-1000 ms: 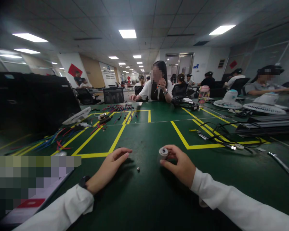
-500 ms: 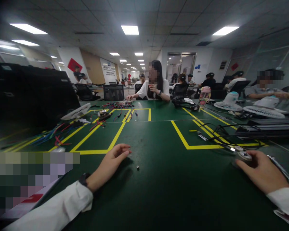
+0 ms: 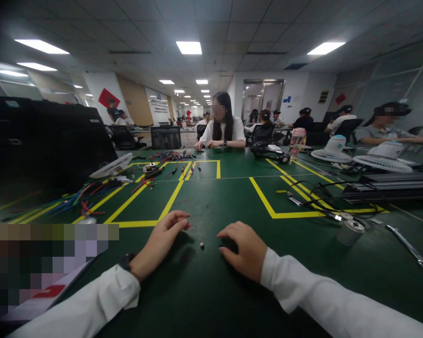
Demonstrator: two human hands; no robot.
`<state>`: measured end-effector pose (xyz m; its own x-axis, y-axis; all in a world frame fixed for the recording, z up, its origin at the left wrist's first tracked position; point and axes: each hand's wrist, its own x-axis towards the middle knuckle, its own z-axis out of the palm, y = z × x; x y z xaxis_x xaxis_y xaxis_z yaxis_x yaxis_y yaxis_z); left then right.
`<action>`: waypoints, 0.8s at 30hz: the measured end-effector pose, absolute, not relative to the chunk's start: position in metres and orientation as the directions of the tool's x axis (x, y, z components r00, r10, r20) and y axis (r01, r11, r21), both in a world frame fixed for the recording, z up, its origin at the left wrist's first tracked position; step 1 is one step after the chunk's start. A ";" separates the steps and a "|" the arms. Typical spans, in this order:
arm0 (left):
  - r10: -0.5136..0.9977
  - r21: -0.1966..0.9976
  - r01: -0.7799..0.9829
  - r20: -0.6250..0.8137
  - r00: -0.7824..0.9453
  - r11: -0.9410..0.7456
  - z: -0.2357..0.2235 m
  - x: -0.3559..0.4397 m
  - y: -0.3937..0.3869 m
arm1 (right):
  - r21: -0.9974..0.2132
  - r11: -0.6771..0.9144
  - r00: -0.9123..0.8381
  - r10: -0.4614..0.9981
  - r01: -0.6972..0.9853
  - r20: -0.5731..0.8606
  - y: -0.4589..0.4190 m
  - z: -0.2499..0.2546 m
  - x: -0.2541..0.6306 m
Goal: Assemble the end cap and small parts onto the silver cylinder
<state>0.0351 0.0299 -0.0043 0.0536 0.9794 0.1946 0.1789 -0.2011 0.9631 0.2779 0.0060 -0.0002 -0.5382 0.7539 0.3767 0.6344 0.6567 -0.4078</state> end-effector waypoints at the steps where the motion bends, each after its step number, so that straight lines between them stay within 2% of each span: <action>1: 0.980 0.966 0.169 0.194 0.041 -0.198 -0.004 0.035 0.030 | -0.474 0.648 -0.558 0.759 0.596 0.336 0.009 0.000 0.264; 5: 0.981 0.969 0.157 0.196 -0.008 -0.192 -0.001 0.036 0.029 | -0.623 0.575 -0.566 0.787 0.530 0.244 0.021 0.001 0.239; 11: 0.984 0.973 0.148 0.180 -0.016 -0.175 0.003 0.038 0.027 | -0.673 0.546 -0.557 0.797 0.499 0.233 0.022 -0.001 0.240; 16: 0.984 0.972 0.162 0.176 -0.011 -0.172 0.000 0.036 0.028 | -0.947 0.223 -0.487 0.869 0.232 0.085 0.022 0.003 0.245; 20: 0.984 0.967 0.184 0.178 0.006 -0.176 -0.001 0.035 0.029 | -0.997 0.024 -0.458 0.889 0.069 -0.010 0.030 0.004 0.260; 24: 0.987 0.965 0.207 0.162 0.002 -0.159 0.001 0.034 0.026 | -0.996 -0.072 -0.426 0.904 -0.050 -0.043 0.033 0.005 0.280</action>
<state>0.0342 0.0264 0.0013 0.0025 0.9868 0.1618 0.2066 -0.1588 0.9655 0.2800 0.0327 0.0051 -0.4263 0.9035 -0.0433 -0.0504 -0.0715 -0.9962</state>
